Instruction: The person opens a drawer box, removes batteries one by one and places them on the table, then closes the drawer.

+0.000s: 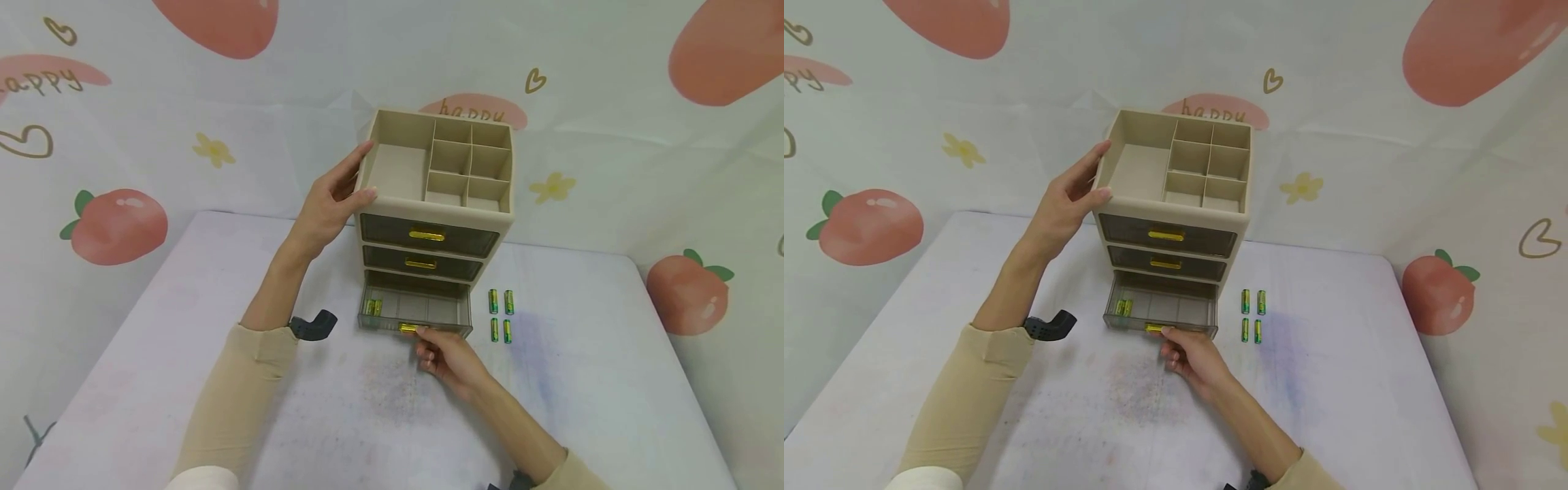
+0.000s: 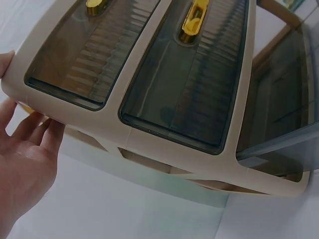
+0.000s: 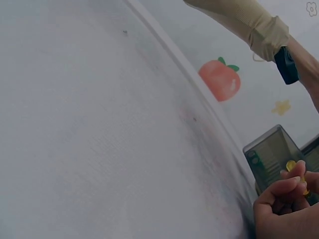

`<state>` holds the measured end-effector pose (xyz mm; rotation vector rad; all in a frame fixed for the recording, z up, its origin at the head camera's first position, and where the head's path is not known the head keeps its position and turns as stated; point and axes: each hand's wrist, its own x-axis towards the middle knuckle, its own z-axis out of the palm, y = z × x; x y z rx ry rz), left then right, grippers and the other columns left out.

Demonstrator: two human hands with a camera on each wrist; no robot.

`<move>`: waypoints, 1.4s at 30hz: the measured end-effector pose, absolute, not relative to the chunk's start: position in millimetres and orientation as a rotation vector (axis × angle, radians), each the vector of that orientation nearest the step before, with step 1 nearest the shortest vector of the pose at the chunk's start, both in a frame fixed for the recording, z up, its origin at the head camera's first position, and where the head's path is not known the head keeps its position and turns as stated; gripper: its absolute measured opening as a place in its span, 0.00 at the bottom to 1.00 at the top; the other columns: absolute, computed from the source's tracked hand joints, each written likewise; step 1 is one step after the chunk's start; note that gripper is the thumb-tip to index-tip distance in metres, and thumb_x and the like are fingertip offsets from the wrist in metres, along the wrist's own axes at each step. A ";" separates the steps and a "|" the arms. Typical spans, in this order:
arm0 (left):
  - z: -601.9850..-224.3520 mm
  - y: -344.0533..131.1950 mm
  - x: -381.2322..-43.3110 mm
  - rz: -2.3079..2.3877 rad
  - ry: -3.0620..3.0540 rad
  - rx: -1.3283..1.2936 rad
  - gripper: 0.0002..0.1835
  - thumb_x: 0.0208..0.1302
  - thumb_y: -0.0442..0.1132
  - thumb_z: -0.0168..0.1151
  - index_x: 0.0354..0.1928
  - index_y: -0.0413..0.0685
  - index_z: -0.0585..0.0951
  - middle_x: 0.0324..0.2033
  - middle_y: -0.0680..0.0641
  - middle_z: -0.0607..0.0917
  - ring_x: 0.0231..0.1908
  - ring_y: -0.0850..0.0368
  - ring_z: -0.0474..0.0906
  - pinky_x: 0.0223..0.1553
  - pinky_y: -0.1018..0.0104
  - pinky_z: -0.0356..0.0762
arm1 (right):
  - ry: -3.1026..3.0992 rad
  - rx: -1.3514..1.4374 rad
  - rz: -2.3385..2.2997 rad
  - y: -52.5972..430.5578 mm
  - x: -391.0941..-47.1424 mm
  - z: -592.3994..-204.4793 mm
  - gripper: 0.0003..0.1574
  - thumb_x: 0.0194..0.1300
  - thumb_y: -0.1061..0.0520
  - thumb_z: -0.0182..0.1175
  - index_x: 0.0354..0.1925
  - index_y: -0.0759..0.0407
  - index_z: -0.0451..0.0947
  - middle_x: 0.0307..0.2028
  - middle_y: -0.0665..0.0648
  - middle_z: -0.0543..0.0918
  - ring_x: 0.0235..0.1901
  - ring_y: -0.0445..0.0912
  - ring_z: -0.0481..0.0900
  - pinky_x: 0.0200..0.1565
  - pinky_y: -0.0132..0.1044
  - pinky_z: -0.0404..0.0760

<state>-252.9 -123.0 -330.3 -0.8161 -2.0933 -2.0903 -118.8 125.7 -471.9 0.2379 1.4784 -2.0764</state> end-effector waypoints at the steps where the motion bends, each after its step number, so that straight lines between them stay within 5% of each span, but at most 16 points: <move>1: -330.1 -122.9 -252.9 -2.090 -2.094 -0.816 0.35 0.70 0.32 0.59 0.76 0.55 0.61 0.75 0.51 0.60 0.71 0.51 0.61 0.65 0.58 0.67 | 1.474 0.240 -2.080 125.7 -117.3 -472.0 0.23 0.74 0.56 0.56 0.54 0.76 0.75 0.24 0.51 0.74 0.26 0.40 0.65 0.27 0.29 0.67; 10: -320.2 -121.7 -243.6 -2.125 -2.078 -0.828 0.35 0.71 0.28 0.55 0.77 0.44 0.58 0.75 0.41 0.57 0.72 0.45 0.59 0.65 0.59 0.67 | 1.451 0.257 -2.062 127.0 -107.0 -472.2 0.20 0.73 0.55 0.57 0.50 0.73 0.76 0.25 0.51 0.75 0.27 0.40 0.66 0.28 0.29 0.69; 30: -311.2 -120.6 -236.1 -2.135 -2.091 -0.806 0.36 0.69 0.28 0.57 0.77 0.43 0.58 0.75 0.40 0.57 0.72 0.44 0.59 0.65 0.59 0.67 | 1.412 0.235 -2.067 124.2 -93.7 -474.4 0.14 0.71 0.54 0.60 0.43 0.66 0.78 0.25 0.51 0.76 0.27 0.40 0.67 0.30 0.28 0.70; 42: -312.2 -119.7 -236.1 -2.145 -2.087 -0.800 0.36 0.69 0.29 0.57 0.77 0.44 0.58 0.75 0.41 0.58 0.72 0.46 0.59 0.66 0.60 0.66 | 1.473 0.219 -2.060 123.0 -87.9 -474.6 0.25 0.71 0.51 0.60 0.51 0.74 0.76 0.26 0.51 0.77 0.27 0.39 0.68 0.32 0.27 0.73</move>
